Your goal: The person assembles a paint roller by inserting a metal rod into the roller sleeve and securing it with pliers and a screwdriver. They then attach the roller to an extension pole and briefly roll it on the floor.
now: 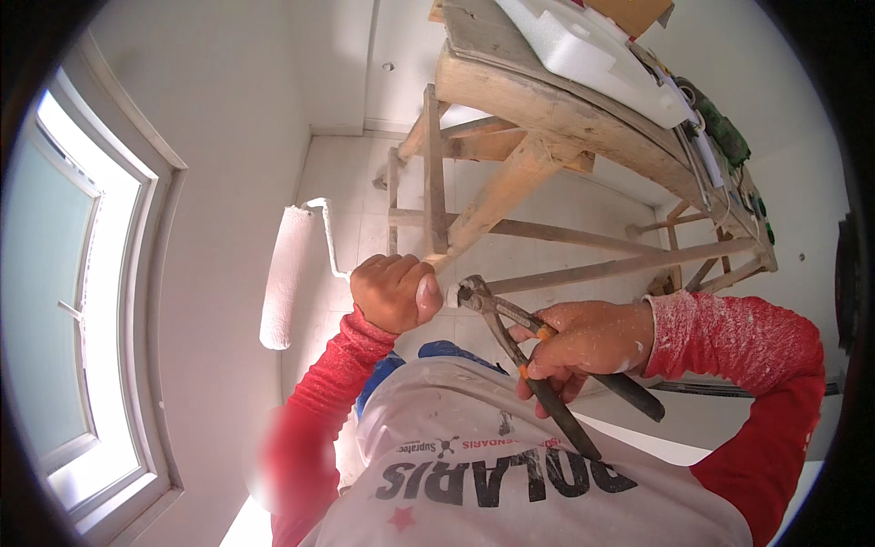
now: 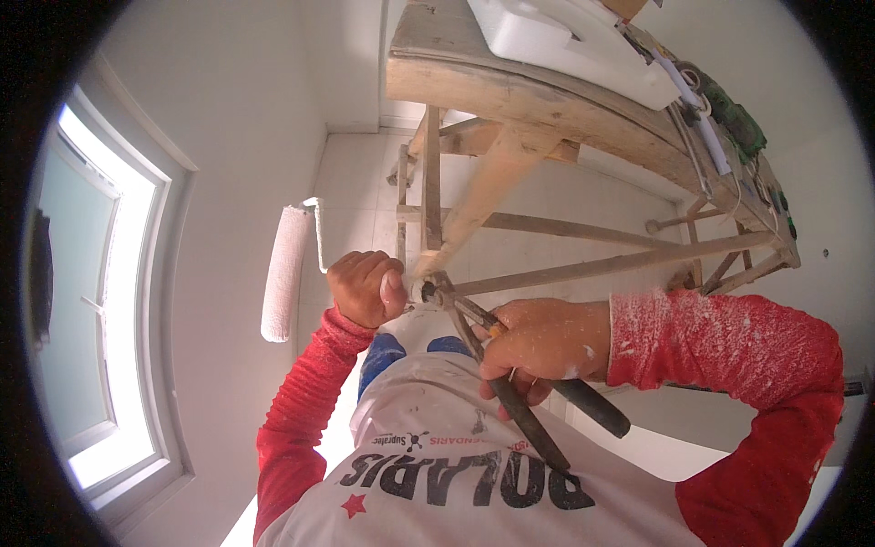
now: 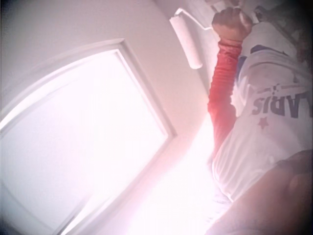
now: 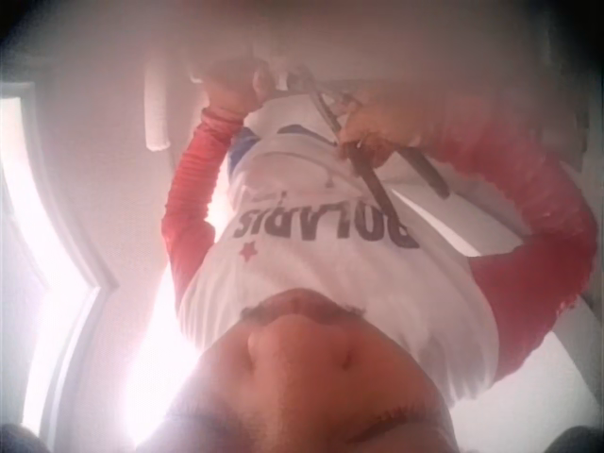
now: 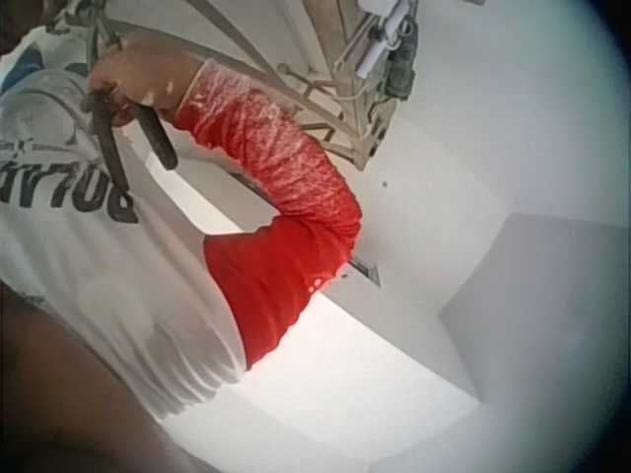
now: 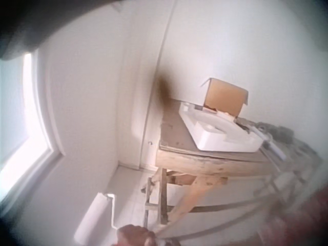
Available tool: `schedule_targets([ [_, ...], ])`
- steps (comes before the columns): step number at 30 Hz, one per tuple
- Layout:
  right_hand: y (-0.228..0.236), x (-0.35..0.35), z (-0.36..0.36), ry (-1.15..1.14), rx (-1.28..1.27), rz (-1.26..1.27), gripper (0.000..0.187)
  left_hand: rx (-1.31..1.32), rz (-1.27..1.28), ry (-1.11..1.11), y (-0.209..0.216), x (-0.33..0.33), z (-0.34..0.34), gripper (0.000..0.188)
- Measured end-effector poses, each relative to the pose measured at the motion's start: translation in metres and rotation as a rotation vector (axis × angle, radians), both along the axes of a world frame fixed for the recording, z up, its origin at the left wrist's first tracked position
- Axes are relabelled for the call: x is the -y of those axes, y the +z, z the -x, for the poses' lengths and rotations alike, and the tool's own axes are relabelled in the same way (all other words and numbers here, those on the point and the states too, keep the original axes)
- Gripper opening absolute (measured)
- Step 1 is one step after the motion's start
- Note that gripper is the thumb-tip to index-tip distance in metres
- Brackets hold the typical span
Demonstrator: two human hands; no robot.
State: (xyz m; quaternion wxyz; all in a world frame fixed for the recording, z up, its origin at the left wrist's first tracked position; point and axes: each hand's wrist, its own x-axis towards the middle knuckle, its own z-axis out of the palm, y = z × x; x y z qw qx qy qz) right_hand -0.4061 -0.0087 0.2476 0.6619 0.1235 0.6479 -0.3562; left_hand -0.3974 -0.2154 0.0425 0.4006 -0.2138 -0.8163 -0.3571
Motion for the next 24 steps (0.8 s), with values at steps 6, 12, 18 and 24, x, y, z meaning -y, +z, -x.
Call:
schedule_targets([
  [6,-0.006,0.025,-0.021,-0.174,-0.035,-0.003,0.060,0.043,-0.059,0.076,-0.002,0.016,0.008,0.025],
  [12,-0.017,0.025,-0.008,0.217,-0.126,0.017,0.068,0.016,-0.055,0.017,-0.006,0.023,0.006,0.017],
  [18,-0.001,0.035,-0.014,0.099,-0.057,-0.092,0.073,0.042,-0.035,-0.046,-0.007,0.022,0.002,0.019],
  [24,-0.005,0.031,-0.017,0.082,-0.066,-0.062,0.064,0.050,-0.040,-0.043,0.000,0.022,0.001,0.021],
])
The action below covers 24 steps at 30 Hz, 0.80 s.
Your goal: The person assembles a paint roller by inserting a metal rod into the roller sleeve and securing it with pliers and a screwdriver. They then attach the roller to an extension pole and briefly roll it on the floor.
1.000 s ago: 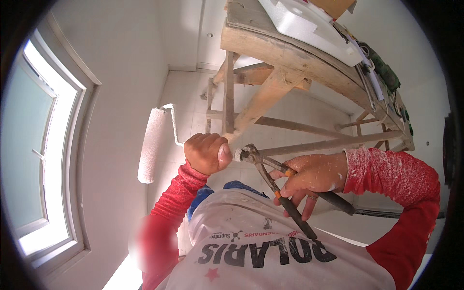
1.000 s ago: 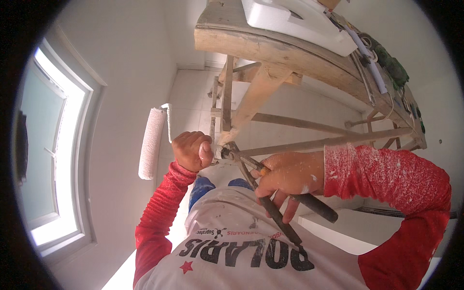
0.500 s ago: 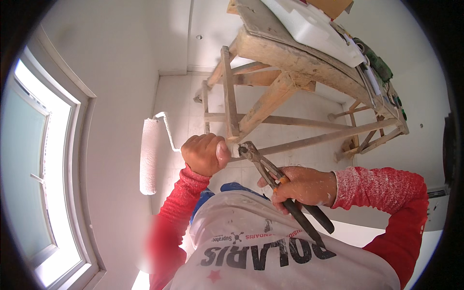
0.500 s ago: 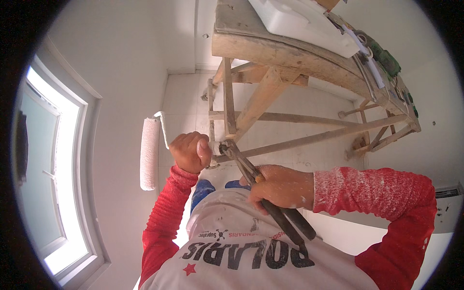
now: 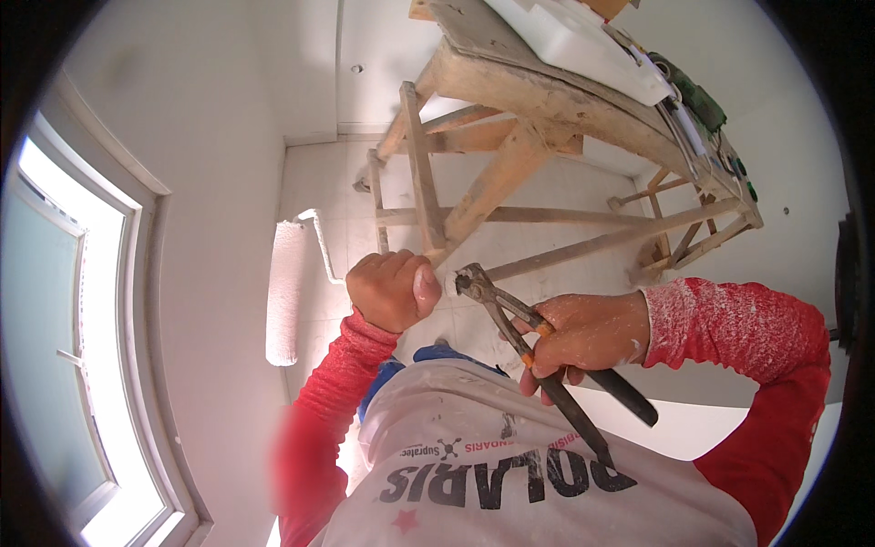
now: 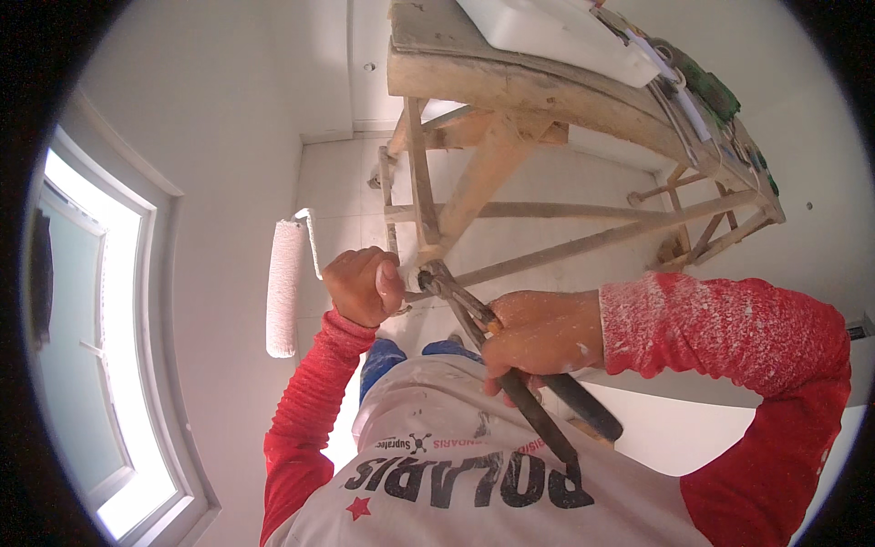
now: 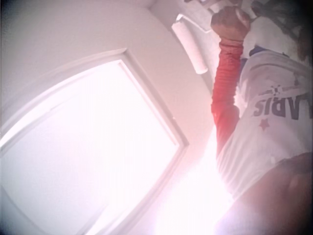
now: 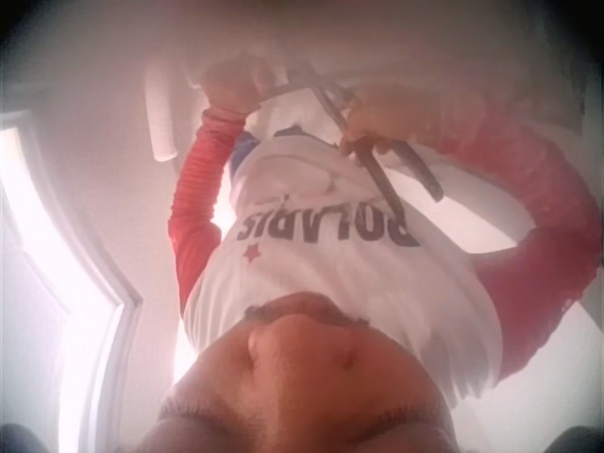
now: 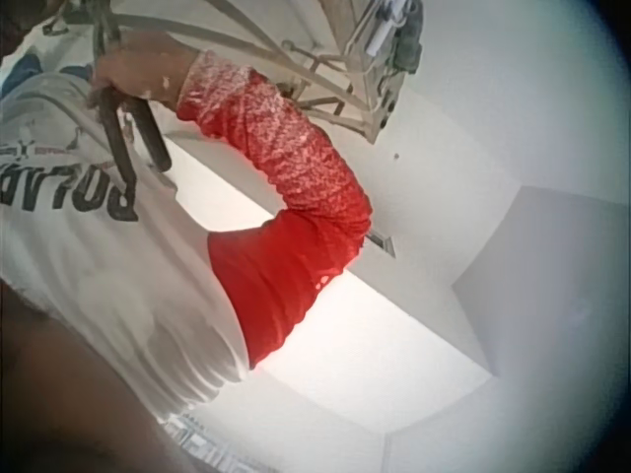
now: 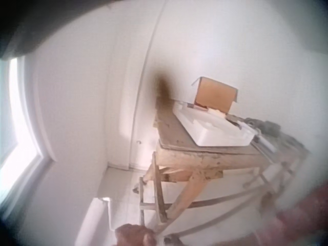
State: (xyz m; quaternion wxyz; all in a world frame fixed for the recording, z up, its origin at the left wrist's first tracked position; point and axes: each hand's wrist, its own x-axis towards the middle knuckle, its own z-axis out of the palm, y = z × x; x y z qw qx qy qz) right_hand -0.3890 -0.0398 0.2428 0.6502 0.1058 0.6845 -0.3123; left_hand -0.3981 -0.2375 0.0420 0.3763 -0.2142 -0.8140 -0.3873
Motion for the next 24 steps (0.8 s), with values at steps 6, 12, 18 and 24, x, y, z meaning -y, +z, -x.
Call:
schedule_targets([
  [6,0.006,0.012,-0.017,-0.235,0.014,0.009,0.030,0.002,-0.029,0.031,-0.004,0.000,0.000,0.020],
  [12,-0.004,0.005,-0.018,-0.192,-0.134,0.030,0.029,0.047,-0.036,0.045,-0.002,-0.001,0.003,0.020],
  [18,-0.023,-0.010,-0.020,0.117,-0.507,-0.044,0.030,0.172,-0.055,0.104,0.004,-0.006,0.007,0.029],
  [24,-0.030,-0.011,-0.042,0.584,-0.820,0.214,0.048,0.350,-0.227,0.259,-0.015,0.008,0.021,0.042],
])
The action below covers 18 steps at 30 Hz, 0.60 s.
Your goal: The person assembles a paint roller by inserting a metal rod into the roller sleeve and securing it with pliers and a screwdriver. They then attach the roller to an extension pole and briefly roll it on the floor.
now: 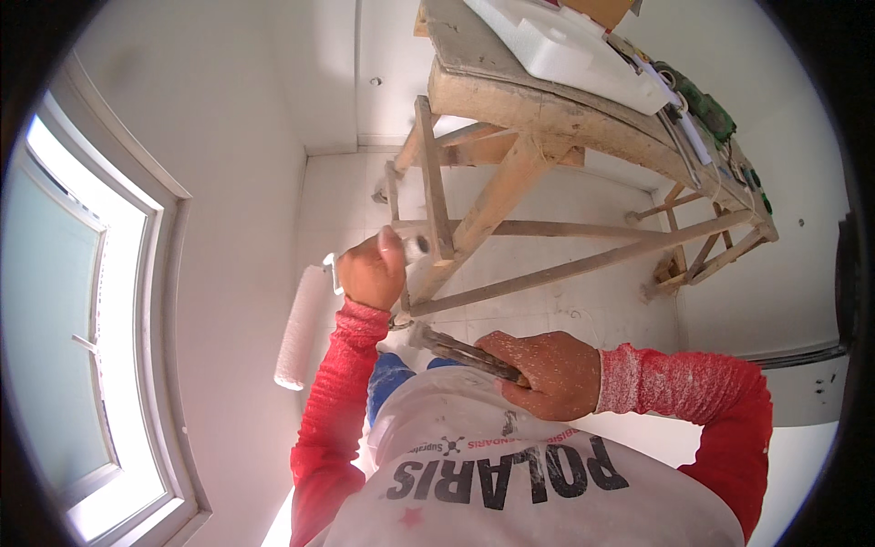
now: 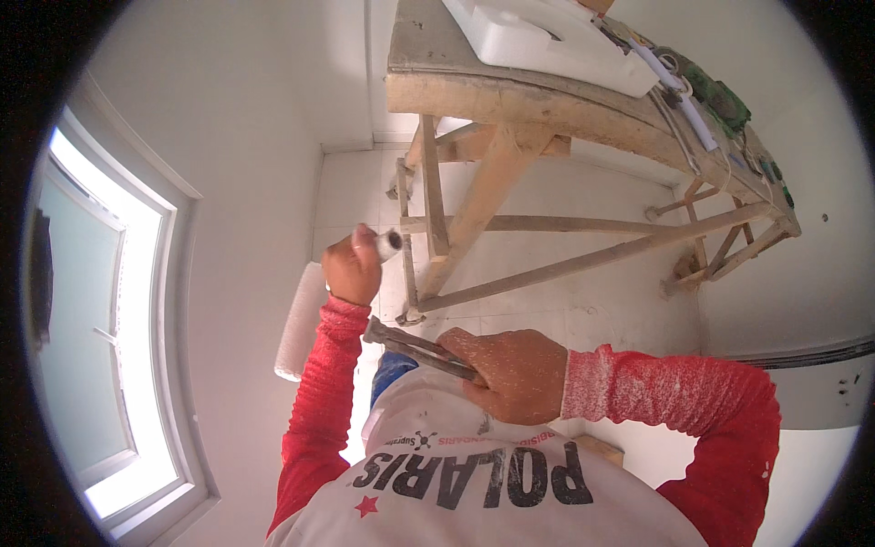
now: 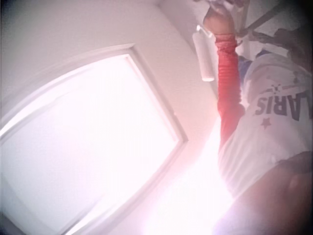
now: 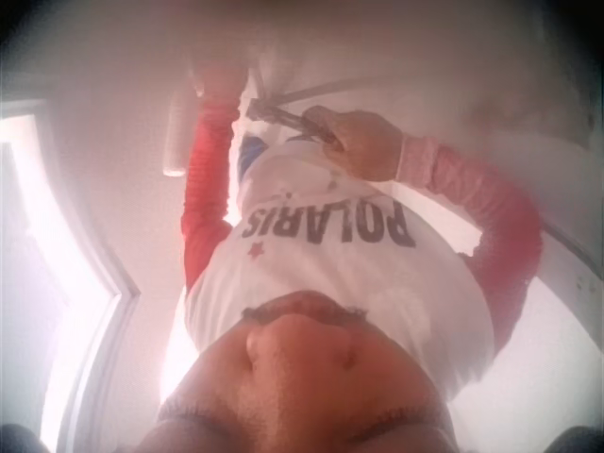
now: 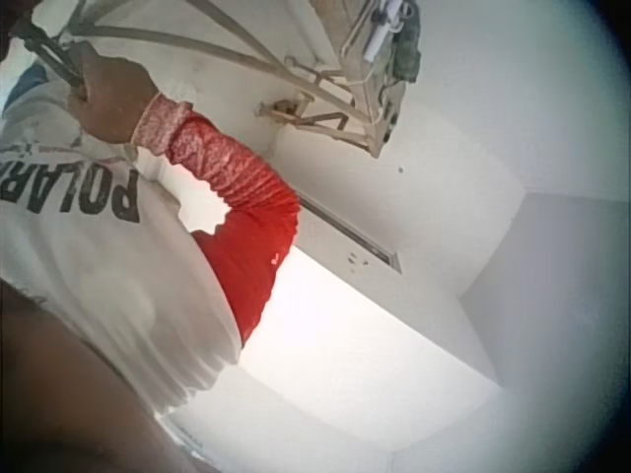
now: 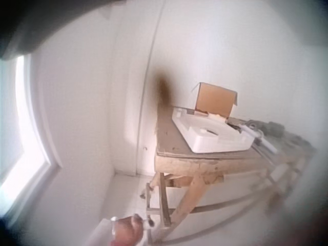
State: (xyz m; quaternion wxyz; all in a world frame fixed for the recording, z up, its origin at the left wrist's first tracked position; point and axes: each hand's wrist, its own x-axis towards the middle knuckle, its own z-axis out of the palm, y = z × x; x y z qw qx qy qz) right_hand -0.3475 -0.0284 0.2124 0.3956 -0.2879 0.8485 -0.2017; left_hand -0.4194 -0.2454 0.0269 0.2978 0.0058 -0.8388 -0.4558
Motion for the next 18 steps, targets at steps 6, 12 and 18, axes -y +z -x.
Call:
schedule_targets([
  [6,-0.021,-0.024,0.021,-0.411,0.471,0.183,0.056,-0.039,-0.320,-0.063,0.019,0.008,-0.027,0.054],
  [12,0.012,-0.019,0.034,-0.520,0.808,0.238,0.058,-0.073,-0.408,-0.110,0.028,0.007,-0.038,0.060],
  [18,0.025,-0.016,0.038,-0.464,0.811,0.219,0.057,0.010,-0.598,-0.154,0.048,0.007,-0.047,0.059],
])
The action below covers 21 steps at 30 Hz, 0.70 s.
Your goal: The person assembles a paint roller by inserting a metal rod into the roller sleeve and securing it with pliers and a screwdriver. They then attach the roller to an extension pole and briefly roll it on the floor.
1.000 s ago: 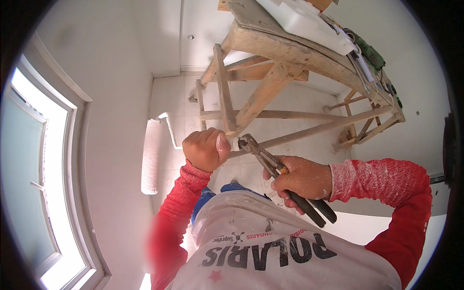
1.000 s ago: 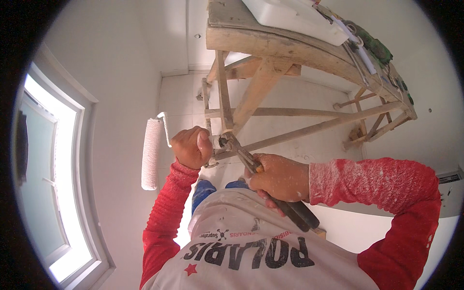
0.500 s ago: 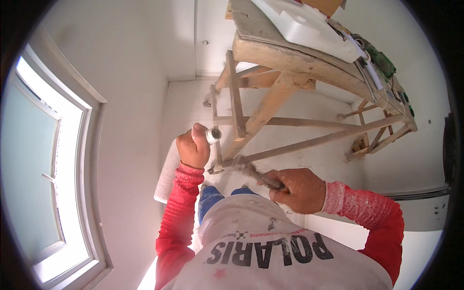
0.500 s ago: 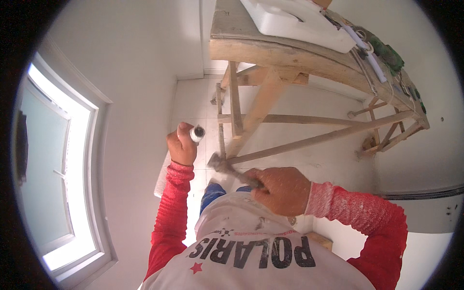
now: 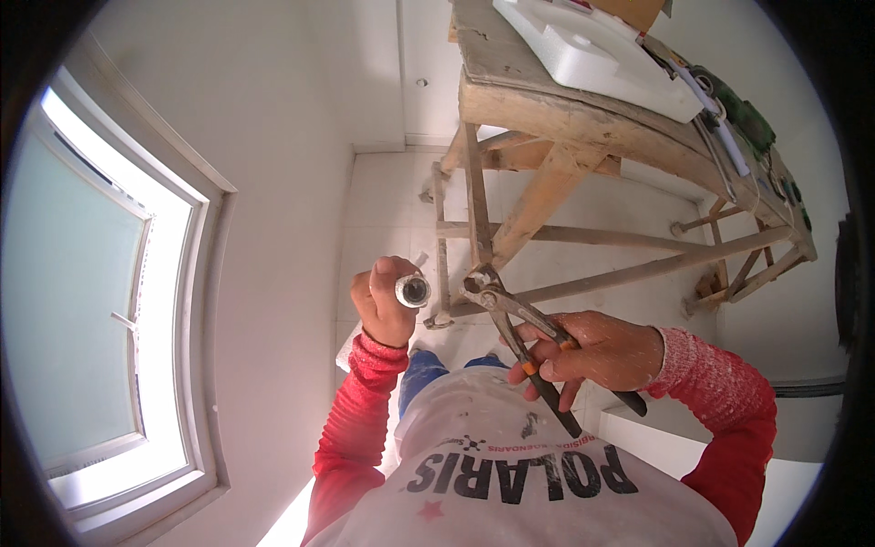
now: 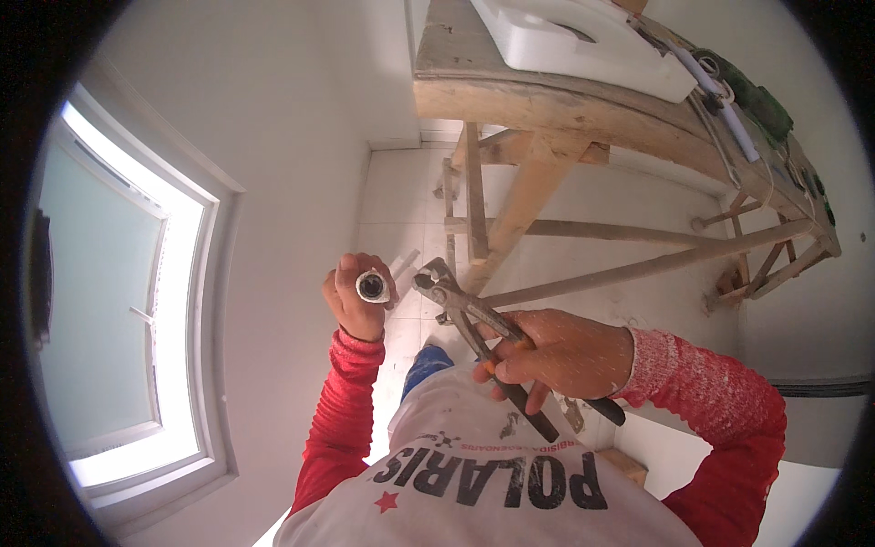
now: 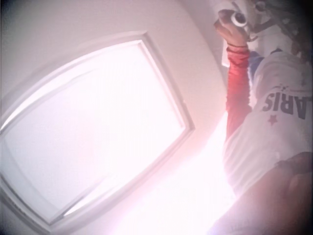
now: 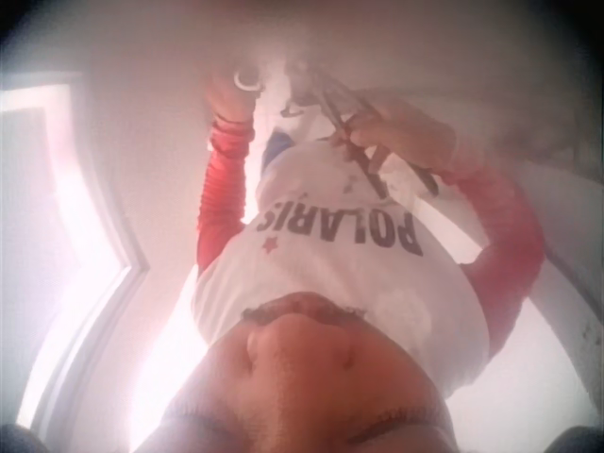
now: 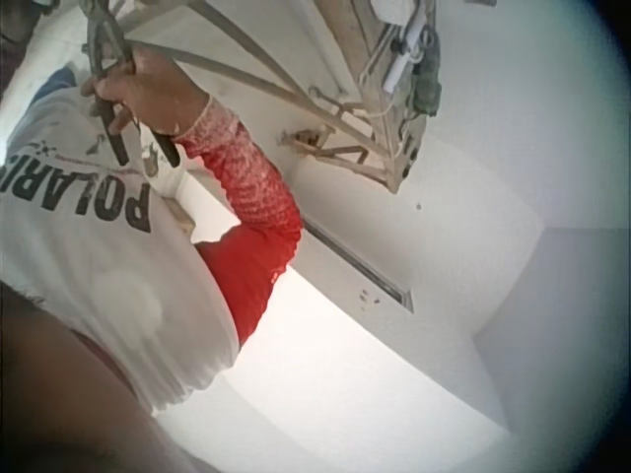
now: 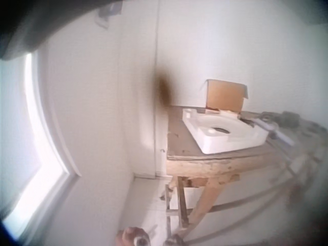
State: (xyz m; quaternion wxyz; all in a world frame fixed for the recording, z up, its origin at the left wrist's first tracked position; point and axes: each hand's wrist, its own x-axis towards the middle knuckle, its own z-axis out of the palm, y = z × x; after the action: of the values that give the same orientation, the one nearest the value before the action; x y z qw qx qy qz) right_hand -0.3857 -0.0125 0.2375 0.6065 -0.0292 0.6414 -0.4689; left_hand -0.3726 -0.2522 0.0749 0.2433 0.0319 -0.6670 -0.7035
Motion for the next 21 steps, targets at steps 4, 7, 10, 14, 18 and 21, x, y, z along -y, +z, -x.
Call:
schedule_targets([
  [4,0.004,0.001,0.002,0.024,0.006,0.032,0.055,-0.044,-0.047,-0.095,0.007,0.004,0.000,0.058],
  [7,0.000,-0.003,0.003,0.019,0.015,0.024,0.048,-0.079,-0.124,-0.226,0.005,0.008,0.000,0.054],
  [10,-0.001,-0.003,0.004,0.011,0.010,0.038,0.042,-0.064,-0.202,-0.245,0.001,0.010,0.001,0.050],
  [14,-0.006,-0.012,0.003,0.033,-0.036,0.039,0.039,-0.187,0.227,-0.132,-0.037,0.022,0.010,0.043],
  [18,-0.030,-0.031,0.009,0.211,-0.416,-0.029,0.034,-0.119,-0.344,-0.287,-0.038,0.017,0.011,0.043],
  [21,-0.016,-0.044,0.011,0.184,-0.574,-0.088,0.034,-0.010,-0.561,-0.107,-0.031,0.011,0.005,0.046],
])
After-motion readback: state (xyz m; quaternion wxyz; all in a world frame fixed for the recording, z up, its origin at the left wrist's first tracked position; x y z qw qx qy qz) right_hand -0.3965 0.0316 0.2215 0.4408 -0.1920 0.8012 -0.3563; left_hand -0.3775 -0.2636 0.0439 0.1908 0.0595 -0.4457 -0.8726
